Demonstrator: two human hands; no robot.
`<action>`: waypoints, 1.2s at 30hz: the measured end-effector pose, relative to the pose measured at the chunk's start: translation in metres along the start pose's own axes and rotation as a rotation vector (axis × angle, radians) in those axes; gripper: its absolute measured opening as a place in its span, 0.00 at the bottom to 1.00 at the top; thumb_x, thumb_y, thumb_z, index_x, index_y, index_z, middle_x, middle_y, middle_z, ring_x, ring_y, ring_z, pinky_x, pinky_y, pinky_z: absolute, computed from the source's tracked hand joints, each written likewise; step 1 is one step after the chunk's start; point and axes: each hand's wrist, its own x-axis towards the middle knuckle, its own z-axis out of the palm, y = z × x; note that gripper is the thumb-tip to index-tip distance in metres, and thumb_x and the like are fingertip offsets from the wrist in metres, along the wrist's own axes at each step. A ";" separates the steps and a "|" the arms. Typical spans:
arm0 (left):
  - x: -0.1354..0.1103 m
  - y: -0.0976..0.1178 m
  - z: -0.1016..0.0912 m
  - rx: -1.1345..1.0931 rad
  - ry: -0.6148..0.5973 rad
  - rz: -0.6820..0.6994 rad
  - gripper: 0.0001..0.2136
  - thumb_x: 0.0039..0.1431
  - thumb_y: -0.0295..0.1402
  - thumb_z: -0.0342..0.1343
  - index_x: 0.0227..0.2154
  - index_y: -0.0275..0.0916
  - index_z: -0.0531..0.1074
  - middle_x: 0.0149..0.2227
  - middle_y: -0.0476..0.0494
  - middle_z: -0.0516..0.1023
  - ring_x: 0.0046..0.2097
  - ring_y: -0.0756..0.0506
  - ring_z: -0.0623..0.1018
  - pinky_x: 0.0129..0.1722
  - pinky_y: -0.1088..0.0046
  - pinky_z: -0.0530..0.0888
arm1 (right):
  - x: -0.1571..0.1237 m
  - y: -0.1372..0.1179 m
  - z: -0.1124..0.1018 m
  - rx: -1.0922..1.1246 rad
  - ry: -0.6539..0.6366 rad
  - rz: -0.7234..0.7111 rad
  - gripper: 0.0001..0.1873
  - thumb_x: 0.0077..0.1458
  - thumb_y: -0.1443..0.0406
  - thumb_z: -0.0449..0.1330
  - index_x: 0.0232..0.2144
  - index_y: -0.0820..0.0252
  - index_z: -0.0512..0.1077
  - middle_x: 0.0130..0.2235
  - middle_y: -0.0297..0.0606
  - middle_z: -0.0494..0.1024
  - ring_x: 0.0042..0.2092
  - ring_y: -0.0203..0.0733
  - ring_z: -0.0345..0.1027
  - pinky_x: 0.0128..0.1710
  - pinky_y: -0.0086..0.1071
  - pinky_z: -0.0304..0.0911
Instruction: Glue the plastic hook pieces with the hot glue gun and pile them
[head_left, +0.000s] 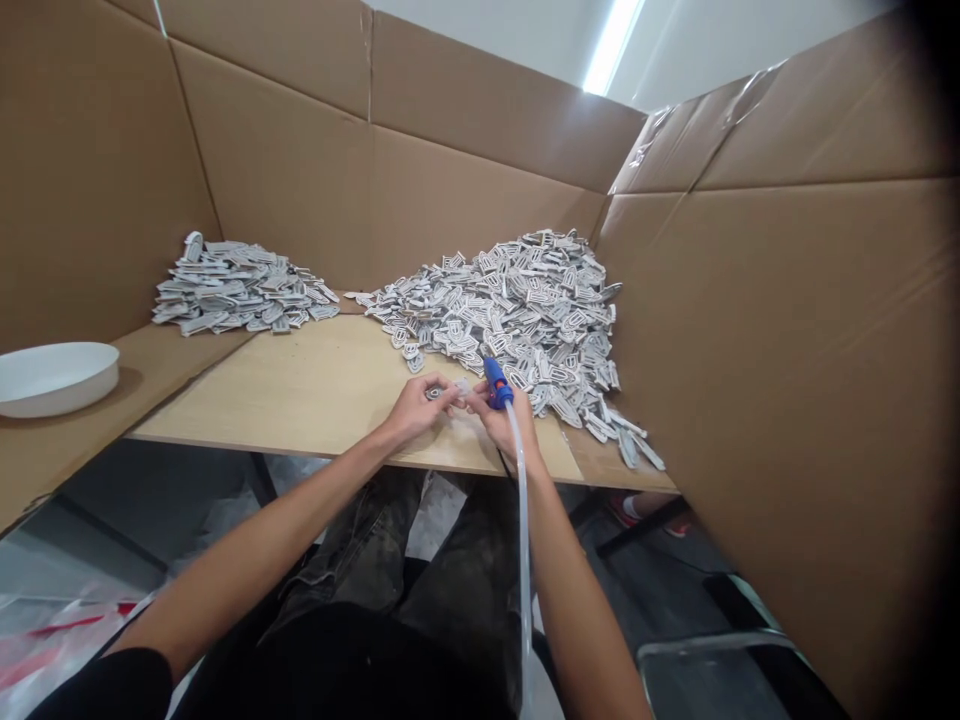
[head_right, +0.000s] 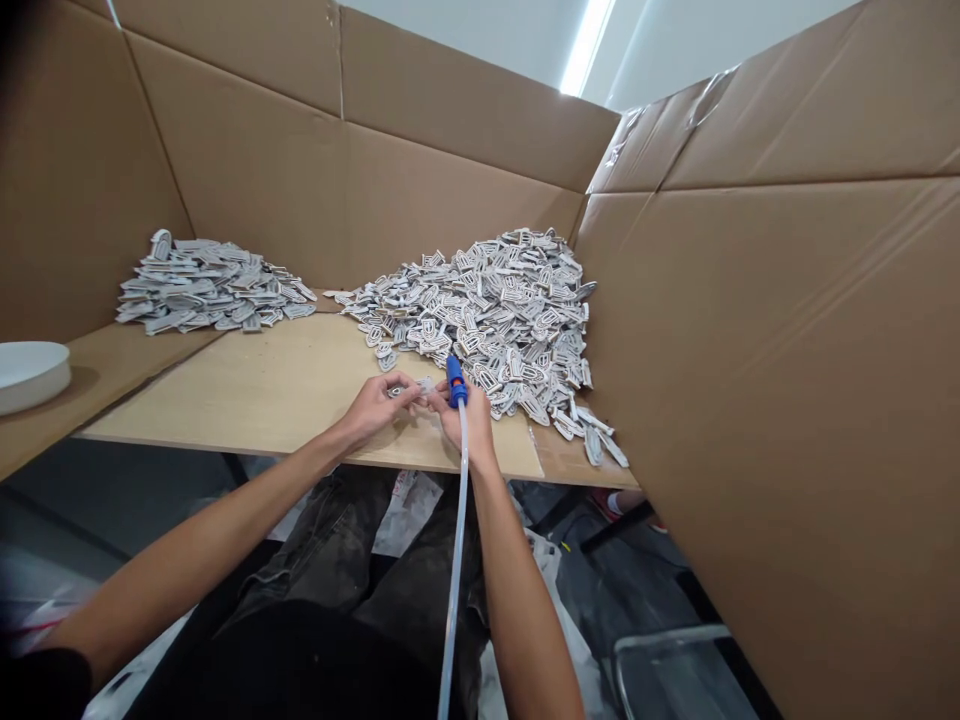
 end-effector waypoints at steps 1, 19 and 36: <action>0.000 -0.001 0.001 -0.030 -0.013 -0.002 0.18 0.59 0.50 0.65 0.33 0.38 0.73 0.34 0.41 0.83 0.31 0.46 0.80 0.33 0.69 0.76 | 0.000 0.000 0.000 0.007 0.030 0.005 0.19 0.49 0.50 0.70 0.35 0.57 0.74 0.33 0.38 0.81 0.35 0.46 0.77 0.41 0.37 0.71; 0.007 -0.016 0.008 -0.251 -0.015 0.044 0.26 0.54 0.44 0.73 0.51 0.37 0.73 0.51 0.35 0.81 0.50 0.39 0.83 0.50 0.62 0.80 | -0.017 -0.013 0.021 -0.279 0.225 -0.122 0.16 0.60 0.51 0.61 0.36 0.57 0.77 0.32 0.36 0.80 0.32 0.43 0.70 0.37 0.33 0.64; 0.003 -0.004 0.007 -0.334 0.035 -0.005 0.26 0.46 0.46 0.77 0.38 0.38 0.68 0.35 0.44 0.84 0.34 0.44 0.85 0.38 0.67 0.82 | -0.011 -0.006 0.019 -0.268 0.270 -0.157 0.18 0.59 0.49 0.63 0.33 0.56 0.67 0.31 0.33 0.73 0.31 0.40 0.63 0.36 0.33 0.58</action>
